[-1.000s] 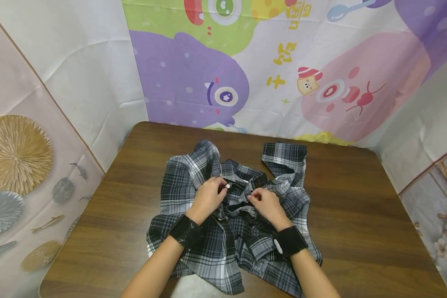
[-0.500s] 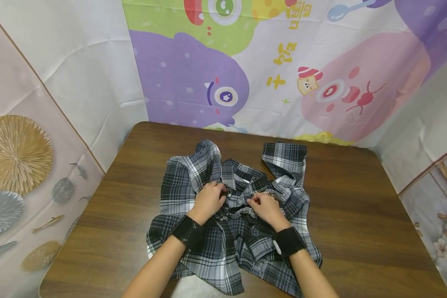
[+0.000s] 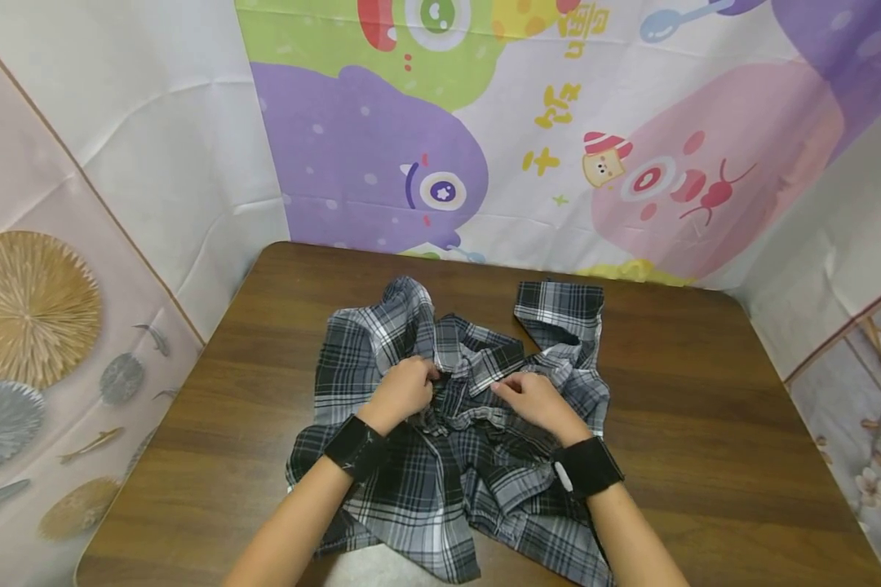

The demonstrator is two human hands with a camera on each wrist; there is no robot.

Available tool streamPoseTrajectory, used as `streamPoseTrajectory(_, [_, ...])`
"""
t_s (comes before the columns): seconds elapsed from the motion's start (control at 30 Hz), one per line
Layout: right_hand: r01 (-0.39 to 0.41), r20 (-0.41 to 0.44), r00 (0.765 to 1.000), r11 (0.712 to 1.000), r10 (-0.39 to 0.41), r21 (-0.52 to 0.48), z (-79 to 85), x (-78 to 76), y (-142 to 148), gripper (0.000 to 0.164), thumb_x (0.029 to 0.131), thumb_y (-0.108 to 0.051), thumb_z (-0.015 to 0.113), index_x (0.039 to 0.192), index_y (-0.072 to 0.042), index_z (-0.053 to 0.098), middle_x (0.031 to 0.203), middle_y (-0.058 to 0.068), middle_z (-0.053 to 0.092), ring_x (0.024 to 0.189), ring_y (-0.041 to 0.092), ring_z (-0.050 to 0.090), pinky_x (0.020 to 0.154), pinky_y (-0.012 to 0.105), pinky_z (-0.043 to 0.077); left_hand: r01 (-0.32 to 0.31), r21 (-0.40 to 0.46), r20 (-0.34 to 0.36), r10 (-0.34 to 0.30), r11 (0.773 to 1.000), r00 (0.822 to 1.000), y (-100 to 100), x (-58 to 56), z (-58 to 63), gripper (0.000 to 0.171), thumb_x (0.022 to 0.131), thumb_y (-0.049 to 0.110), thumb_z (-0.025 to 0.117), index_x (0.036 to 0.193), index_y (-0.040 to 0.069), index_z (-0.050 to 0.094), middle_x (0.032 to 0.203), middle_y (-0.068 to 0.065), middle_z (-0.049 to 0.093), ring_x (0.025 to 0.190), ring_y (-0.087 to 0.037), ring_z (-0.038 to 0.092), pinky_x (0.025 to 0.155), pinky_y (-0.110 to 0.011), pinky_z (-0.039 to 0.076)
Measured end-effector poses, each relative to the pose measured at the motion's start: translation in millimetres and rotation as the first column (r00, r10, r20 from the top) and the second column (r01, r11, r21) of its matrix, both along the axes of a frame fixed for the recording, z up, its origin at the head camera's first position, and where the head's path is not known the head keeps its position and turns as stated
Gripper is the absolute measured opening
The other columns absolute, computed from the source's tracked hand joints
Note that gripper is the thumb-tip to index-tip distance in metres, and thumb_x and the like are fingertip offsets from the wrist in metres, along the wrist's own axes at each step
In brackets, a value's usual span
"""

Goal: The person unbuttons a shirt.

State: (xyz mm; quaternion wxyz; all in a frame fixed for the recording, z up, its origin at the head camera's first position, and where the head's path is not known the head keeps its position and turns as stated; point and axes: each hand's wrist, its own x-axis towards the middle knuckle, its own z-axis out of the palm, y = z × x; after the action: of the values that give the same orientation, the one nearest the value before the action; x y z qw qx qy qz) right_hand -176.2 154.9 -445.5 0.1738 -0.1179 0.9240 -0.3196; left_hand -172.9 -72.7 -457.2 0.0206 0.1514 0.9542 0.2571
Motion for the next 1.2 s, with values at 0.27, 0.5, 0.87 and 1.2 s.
streamPoseTrajectory(0.27, [0.014, -0.080, 0.997, 0.998, -0.020, -0.066, 18.9, -14.5, 8, 0.033, 0.096, -0.024, 0.049, 0.117, -0.001, 0.061, 0.111, 0.017, 0.064, 0.103, 0.032, 0.059, 0.086, 0.045, 0.047, -0.030, 0.078, -0.101, 0.037, 0.996, 0.994, -9, -17.4, 22.6, 0.023, 0.086, -0.003, 0.046, 0.078, 0.005, 0.066, 0.078, -0.006, 0.061, 0.065, -0.016, 0.053, 0.059, -0.028, 0.044])
streamPoseTrajectory(0.5, [0.070, -0.181, 0.980, 0.994, -0.085, -0.088, 25.2, -29.6, 12, 0.026, 0.094, -0.017, 0.053, 0.111, 0.000, 0.061, 0.108, 0.017, 0.064, 0.100, 0.032, 0.059, 0.086, 0.045, 0.046, 0.093, 0.143, -0.120, -0.076, 0.985, 0.990, -11, -45.8, 31.3, 0.018, 0.092, 0.004, 0.047, 0.097, 0.004, 0.064, 0.091, -0.008, 0.056, 0.071, -0.017, 0.048, 0.065, -0.029, 0.042])
streamPoseTrajectory(0.87, [0.105, -0.109, 0.988, 0.994, -0.109, -0.040, -4.1, -48.2, 28, 0.042, 0.092, -0.024, 0.057, 0.126, 0.001, 0.049, 0.121, 0.023, 0.056, 0.113, 0.036, 0.053, 0.092, 0.047, 0.044, 0.204, 0.090, 0.055, -0.210, 0.975, 0.976, -11, -88.2, 10.5, 0.034, 0.092, 0.011, 0.052, 0.125, 0.005, 0.053, 0.126, -0.012, 0.055, 0.119, -0.026, 0.050, 0.100, -0.040, 0.040])
streamPoseTrajectory(1.2, [0.120, -0.010, 0.993, 0.992, -0.120, 0.043, -21.6, -50.8, 33, 0.070, 0.088, -0.044, 0.059, 0.137, 0.002, 0.039, 0.125, 0.024, 0.054, 0.112, 0.037, 0.054, 0.091, 0.048, 0.045, 0.168, -0.054, 0.214, -0.153, 0.984, 0.965, -20, -98.8, -10.8, 0.060, 0.089, 0.024, 0.054, 0.144, 0.009, 0.034, 0.142, -0.015, 0.043, 0.132, -0.035, 0.035, 0.107, -0.047, 0.030])
